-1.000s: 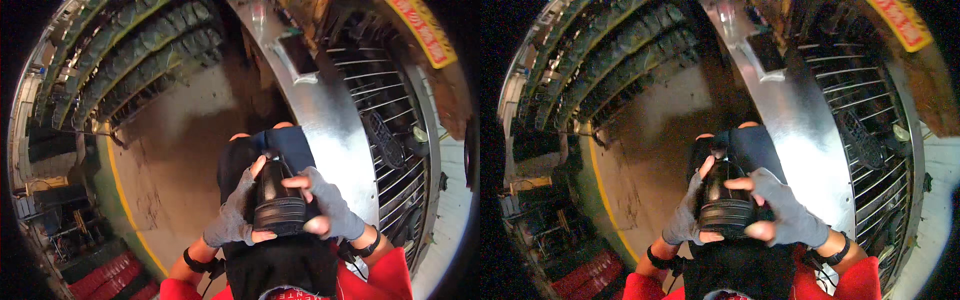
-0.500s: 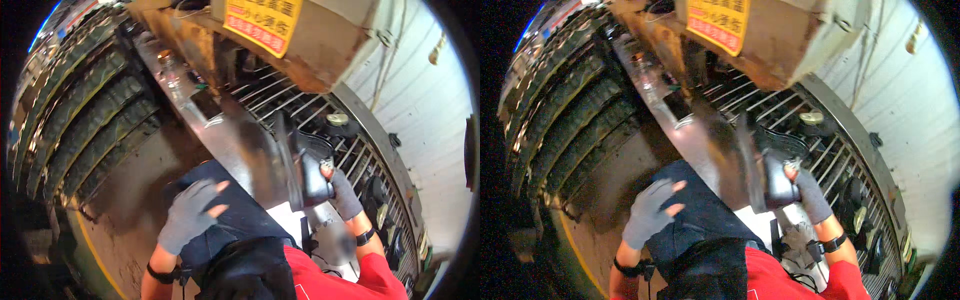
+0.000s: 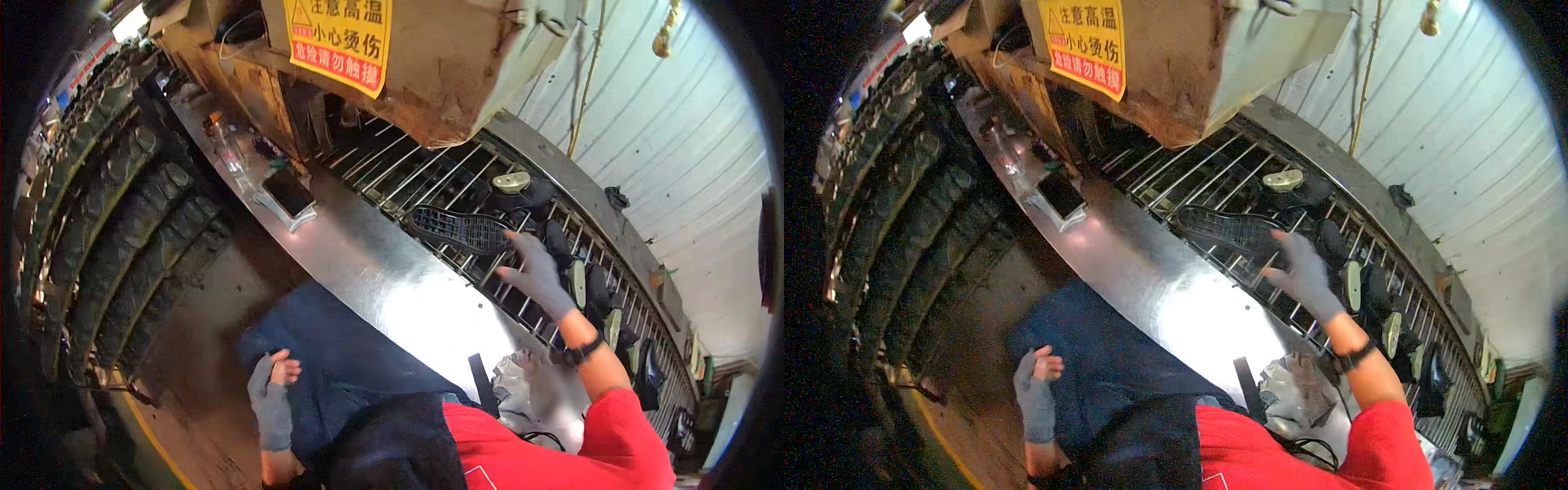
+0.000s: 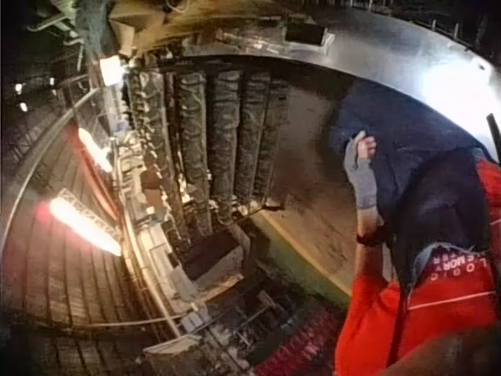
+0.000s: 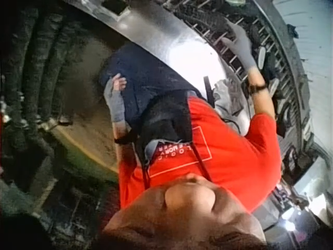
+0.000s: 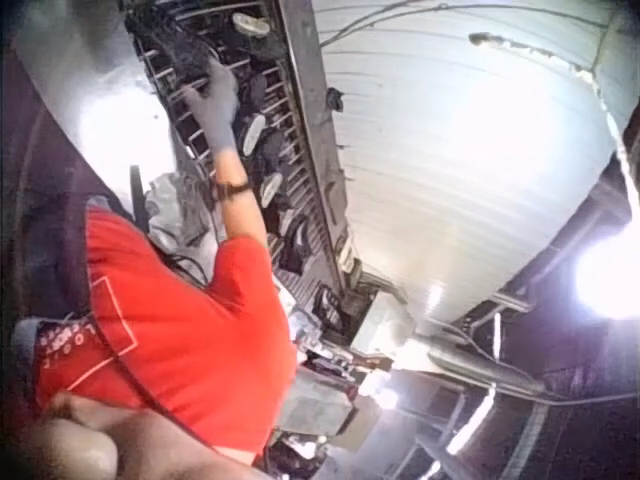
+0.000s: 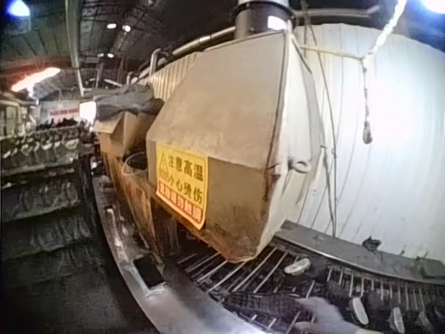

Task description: Inspecting shoe uppers and soles and placing them on a conveyor oven.

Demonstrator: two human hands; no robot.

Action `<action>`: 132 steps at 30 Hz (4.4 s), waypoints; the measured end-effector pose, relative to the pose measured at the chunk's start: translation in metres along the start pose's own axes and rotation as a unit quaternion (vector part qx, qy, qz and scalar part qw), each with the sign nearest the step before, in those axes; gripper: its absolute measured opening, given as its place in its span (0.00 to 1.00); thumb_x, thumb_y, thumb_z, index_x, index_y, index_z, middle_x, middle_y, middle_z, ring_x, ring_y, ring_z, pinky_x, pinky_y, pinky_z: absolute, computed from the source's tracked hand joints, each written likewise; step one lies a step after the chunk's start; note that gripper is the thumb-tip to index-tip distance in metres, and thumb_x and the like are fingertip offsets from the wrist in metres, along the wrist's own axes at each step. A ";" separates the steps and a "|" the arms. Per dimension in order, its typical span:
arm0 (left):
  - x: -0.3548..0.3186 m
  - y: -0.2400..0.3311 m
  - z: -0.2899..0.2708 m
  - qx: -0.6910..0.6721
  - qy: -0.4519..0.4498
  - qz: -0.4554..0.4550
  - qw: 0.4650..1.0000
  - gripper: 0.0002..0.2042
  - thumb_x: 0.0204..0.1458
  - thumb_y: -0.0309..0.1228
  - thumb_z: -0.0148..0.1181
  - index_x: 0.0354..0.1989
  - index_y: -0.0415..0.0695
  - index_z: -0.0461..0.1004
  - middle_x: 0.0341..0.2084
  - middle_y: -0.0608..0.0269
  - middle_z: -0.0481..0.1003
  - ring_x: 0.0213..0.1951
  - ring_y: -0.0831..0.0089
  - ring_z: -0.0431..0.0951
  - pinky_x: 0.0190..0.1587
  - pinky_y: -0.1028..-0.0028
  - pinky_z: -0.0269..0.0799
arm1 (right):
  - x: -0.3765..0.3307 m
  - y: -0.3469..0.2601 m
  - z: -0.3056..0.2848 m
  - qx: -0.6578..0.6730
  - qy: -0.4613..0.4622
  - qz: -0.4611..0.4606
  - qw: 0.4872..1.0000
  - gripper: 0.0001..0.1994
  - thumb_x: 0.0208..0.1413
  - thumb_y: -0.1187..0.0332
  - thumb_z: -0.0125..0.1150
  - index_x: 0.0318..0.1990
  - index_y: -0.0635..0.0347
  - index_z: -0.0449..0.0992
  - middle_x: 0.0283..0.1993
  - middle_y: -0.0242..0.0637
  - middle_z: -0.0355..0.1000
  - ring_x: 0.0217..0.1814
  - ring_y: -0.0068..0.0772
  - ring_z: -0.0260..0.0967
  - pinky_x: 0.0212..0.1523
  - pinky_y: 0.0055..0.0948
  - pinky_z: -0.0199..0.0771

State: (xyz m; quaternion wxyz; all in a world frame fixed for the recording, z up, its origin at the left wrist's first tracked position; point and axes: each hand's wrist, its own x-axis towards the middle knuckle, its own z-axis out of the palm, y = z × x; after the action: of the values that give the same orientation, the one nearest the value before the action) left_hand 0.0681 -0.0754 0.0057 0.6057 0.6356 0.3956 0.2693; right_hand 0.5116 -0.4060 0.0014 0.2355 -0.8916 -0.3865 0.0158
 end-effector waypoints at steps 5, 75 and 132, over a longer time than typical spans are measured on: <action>0.021 0.001 0.017 -0.126 -0.064 -0.009 0.990 0.18 0.70 0.36 0.58 0.57 0.31 0.77 0.41 0.55 0.82 0.40 0.72 0.82 0.46 0.72 0.79 | 0.109 -0.037 0.090 -0.019 0.009 -0.078 0.997 0.47 0.48 0.46 0.78 0.73 0.54 0.66 0.72 0.60 0.65 0.73 0.63 0.64 0.71 0.51 0.66; 0.022 0.053 0.043 -0.423 -0.027 0.049 0.904 0.37 0.62 0.43 0.67 0.75 0.42 0.58 0.61 0.46 0.75 0.65 0.54 0.76 0.67 0.56 0.73 | -0.021 -0.248 0.039 0.519 -0.419 -0.013 0.745 0.52 0.57 0.30 0.63 0.76 0.65 0.64 0.71 0.44 0.71 0.72 0.35 0.68 0.72 0.33 0.65; 0.072 0.064 0.004 -0.372 -0.197 0.051 0.906 0.41 0.72 0.60 0.39 0.79 0.37 0.51 0.68 0.38 0.70 0.65 0.53 0.76 0.68 0.58 0.74 | -0.023 -0.285 0.124 0.674 -0.455 0.166 0.557 0.50 0.62 0.24 0.48 0.72 0.66 0.65 0.66 0.48 0.75 0.63 0.42 0.78 0.66 0.42 0.79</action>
State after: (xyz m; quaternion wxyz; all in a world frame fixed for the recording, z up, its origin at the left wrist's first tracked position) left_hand 0.1220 -0.0153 0.0581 0.8493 0.4238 0.1059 0.2965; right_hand 0.2755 -0.2034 0.0111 0.5540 -0.3948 -0.1637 0.7144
